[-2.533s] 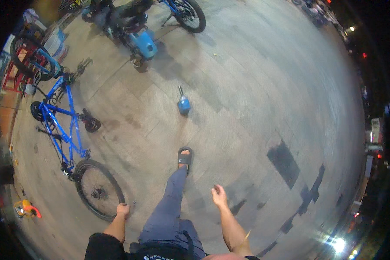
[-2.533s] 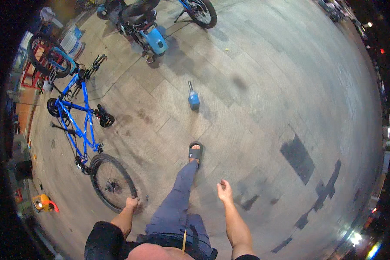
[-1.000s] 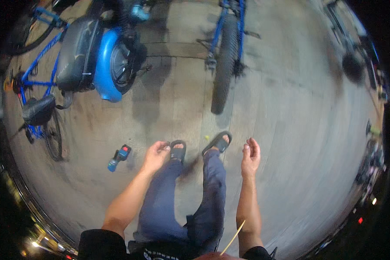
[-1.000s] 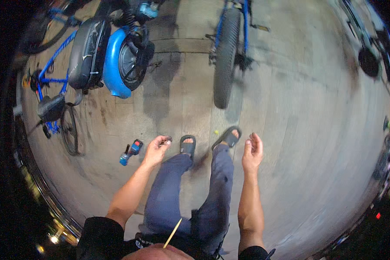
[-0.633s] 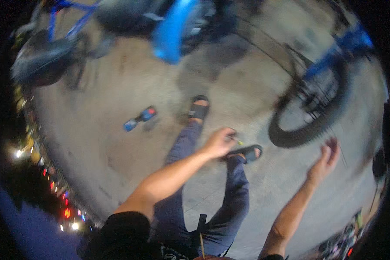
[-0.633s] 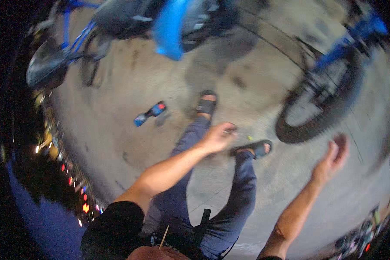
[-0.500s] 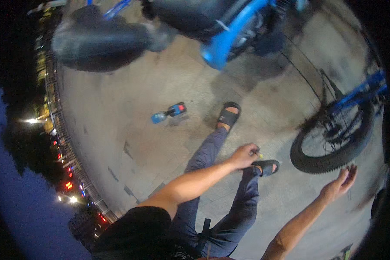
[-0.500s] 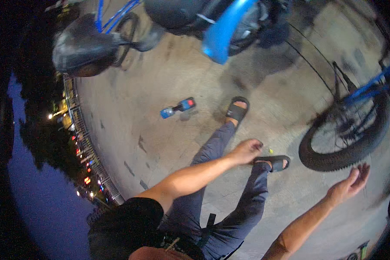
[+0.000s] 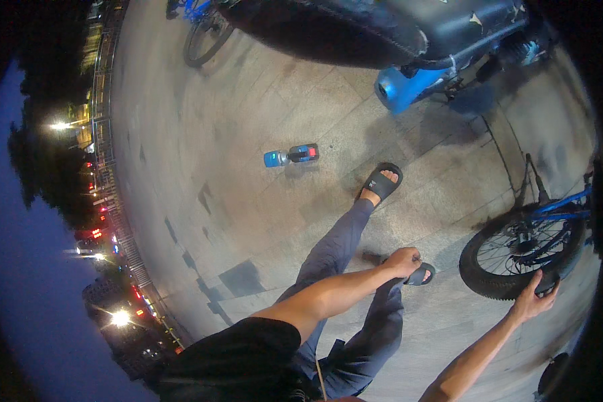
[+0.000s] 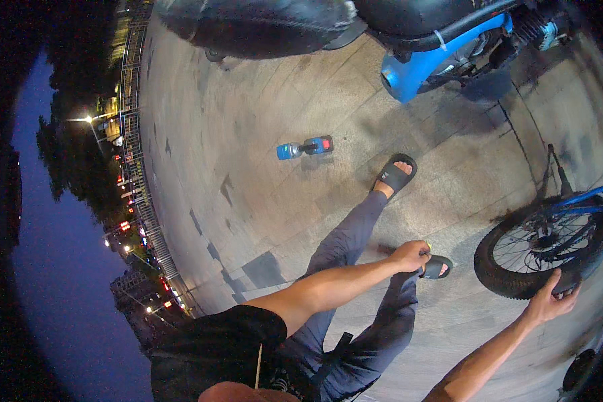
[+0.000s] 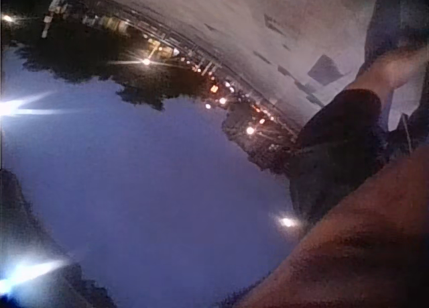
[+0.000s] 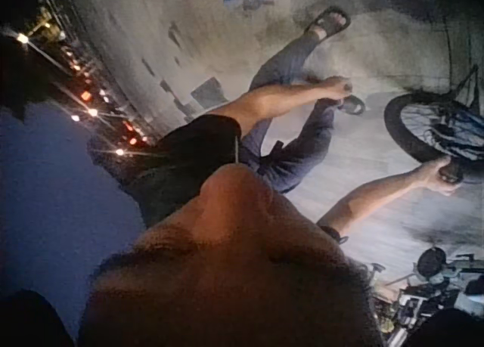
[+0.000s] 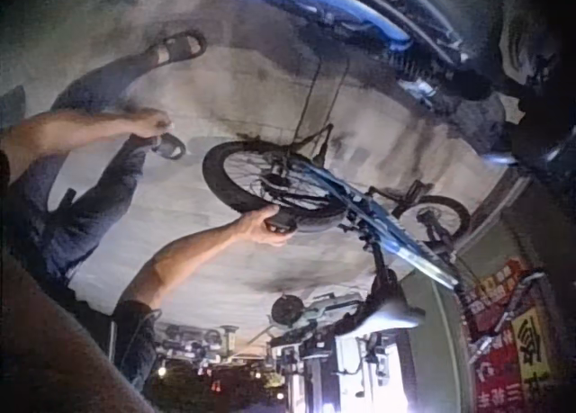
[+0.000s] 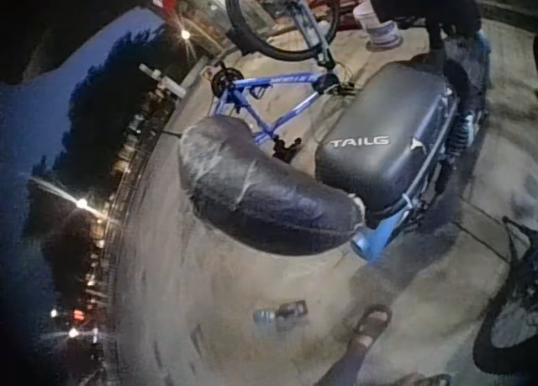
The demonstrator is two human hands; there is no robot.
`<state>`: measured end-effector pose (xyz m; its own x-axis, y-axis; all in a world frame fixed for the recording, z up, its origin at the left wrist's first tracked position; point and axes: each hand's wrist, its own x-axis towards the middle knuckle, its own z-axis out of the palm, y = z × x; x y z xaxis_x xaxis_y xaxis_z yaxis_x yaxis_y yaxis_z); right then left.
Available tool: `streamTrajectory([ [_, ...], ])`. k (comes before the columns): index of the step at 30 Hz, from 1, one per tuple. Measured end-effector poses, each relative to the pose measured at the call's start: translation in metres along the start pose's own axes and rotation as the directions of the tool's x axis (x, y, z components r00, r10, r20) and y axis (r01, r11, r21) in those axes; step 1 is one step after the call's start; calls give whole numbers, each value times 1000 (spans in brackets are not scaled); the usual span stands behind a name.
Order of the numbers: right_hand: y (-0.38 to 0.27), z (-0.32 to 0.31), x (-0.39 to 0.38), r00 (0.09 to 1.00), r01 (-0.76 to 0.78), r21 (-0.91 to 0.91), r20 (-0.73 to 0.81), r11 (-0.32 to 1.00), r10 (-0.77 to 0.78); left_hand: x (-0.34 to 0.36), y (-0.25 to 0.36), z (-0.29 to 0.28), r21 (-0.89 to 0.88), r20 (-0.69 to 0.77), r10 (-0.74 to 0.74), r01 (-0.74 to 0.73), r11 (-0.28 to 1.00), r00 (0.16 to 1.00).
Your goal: The person removes a bicycle wheel, inspects the hub and cassette, and reattaches the wheel to the bicycle frame. They then use a flashlight to inspect the wheel and frame.
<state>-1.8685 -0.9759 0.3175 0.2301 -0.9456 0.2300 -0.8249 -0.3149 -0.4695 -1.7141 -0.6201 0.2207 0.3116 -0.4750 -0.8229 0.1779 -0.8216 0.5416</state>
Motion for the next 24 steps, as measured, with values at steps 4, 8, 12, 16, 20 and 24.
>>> streamTrajectory([
  [4,-12,-6,-4,999,-37,-242,1,970,38,3,9,8,-16,-71,1,-2,1000,997],
  [8,-7,-3,-6,979,175,-72,-88,982,-181,13,16,1,10,-34,1,0,1000,999],
  [12,-11,-15,-5,989,146,-129,-6,981,-148,34,33,-9,254,100,7,-32,967,995],
  [16,-28,-5,-16,998,65,-158,-5,985,-67,99,43,-34,428,320,23,-167,888,947],
  [20,-53,-19,-11,999,-40,24,24,999,39,184,64,-48,502,428,239,-449,739,872],
  [24,-50,-21,-20,985,-170,241,20,956,170,254,84,-6,359,547,394,-632,687,739],
])
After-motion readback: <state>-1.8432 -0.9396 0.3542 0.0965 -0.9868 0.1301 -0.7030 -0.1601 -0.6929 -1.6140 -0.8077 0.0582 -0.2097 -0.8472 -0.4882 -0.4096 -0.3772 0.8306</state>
